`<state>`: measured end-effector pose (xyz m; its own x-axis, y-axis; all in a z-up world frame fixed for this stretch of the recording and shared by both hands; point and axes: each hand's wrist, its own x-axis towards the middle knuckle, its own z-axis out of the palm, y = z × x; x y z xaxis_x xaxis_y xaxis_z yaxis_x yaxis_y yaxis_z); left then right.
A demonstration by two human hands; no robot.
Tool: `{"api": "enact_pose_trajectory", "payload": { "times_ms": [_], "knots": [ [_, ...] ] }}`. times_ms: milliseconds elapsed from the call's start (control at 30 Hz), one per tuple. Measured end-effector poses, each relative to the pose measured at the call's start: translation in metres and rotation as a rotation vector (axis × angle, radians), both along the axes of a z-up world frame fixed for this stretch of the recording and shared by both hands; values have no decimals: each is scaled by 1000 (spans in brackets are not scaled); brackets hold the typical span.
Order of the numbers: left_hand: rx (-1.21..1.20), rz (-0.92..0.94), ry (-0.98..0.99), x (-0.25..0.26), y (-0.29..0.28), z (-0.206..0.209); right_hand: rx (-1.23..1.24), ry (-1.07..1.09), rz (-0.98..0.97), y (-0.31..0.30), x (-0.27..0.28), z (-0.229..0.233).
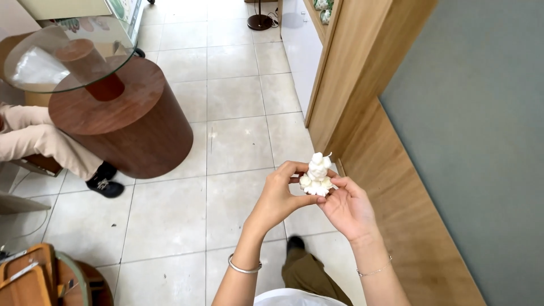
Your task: The recorder takes various decorative candles from a storage shelf and places them on a glass display shelf.
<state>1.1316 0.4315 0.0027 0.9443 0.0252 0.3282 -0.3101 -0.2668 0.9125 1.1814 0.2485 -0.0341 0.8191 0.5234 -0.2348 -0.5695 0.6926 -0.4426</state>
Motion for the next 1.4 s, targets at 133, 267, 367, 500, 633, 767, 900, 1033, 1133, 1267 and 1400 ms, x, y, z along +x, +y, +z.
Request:
{"api": "enact_pose_trajectory", "payload": {
  "times_ms": [133, 267, 367, 500, 633, 767, 900, 1033, 1133, 1267, 1400],
  "knots": [
    [25, 58, 9, 94, 32, -7, -10, -1, 34, 32, 102, -10],
    [9, 96, -5, 194, 64, -4, -16, -7, 91, 67, 212, -4],
    [13, 126, -5, 266, 84, 3, -74, -51, 103, 85, 290, -3],
    [-54, 151, 47, 350, 111, 7, -92, -126, 145, 111, 380, 5],
    [-103, 153, 73, 431, 147, 0, -202, -148, 130, 146, 457, 9],
    [-124, 113, 96, 511, 187, -1, -235, -168, 92, 182, 529, 9],
    [-42, 71, 104, 617, 239, 3, -240, -214, 26, 229, 619, 20],
    [1, -46, 95, 726, 295, 11, -249, -276, -50, 271, 712, 26],
    [14, -100, 52, 805, 334, 22, -337, -294, -141, 305, 776, 42],
    [17, -181, 72, 894, 371, 37, -393, -286, -228, 339, 852, 52],
    [18, -236, 106, 971, 393, 31, -436, -336, -269, 363, 921, 51]
  ]
}}
